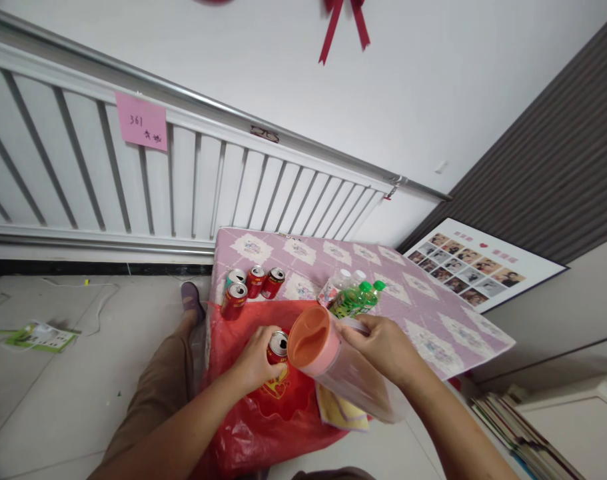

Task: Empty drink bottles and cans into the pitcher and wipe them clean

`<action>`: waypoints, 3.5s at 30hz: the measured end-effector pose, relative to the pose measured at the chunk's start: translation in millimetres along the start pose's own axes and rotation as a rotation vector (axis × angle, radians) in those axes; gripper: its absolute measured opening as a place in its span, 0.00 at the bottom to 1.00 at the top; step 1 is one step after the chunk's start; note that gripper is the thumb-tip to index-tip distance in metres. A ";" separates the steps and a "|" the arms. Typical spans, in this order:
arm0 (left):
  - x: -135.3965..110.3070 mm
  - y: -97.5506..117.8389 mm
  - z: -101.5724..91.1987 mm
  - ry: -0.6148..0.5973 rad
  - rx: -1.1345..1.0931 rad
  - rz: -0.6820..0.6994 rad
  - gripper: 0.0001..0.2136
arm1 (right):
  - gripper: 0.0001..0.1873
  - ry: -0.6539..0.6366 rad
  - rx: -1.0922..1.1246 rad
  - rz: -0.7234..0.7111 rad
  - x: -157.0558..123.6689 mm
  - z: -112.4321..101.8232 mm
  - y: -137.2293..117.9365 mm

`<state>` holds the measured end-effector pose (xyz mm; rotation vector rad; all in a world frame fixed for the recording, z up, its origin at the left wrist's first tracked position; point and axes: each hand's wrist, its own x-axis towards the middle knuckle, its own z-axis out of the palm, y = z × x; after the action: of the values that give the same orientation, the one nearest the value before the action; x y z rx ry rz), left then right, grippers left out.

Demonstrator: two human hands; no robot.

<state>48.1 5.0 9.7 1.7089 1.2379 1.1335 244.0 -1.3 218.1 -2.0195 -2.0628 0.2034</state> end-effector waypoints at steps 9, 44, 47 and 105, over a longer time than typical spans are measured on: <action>0.2 2.8 -2.1 -0.010 0.002 -0.007 0.28 | 0.24 -0.016 0.001 0.000 0.6 -0.5 -1.2; -0.5 -0.7 0.6 -0.002 -0.012 0.005 0.29 | 0.25 -0.011 -0.012 -0.010 -1.0 -3.2 -8.5; -0.5 -1.7 1.3 0.002 -0.014 0.007 0.29 | 0.26 0.003 -0.008 -0.023 -1.2 -3.4 -8.2; 0.3 -4.6 1.4 -0.002 0.004 0.027 0.27 | 0.25 -0.015 0.006 -0.026 -2.2 -6.0 -8.6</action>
<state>47.9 6.5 5.1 1.7343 1.2196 1.1455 237.3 -4.2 226.0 -1.9922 -2.0938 0.2197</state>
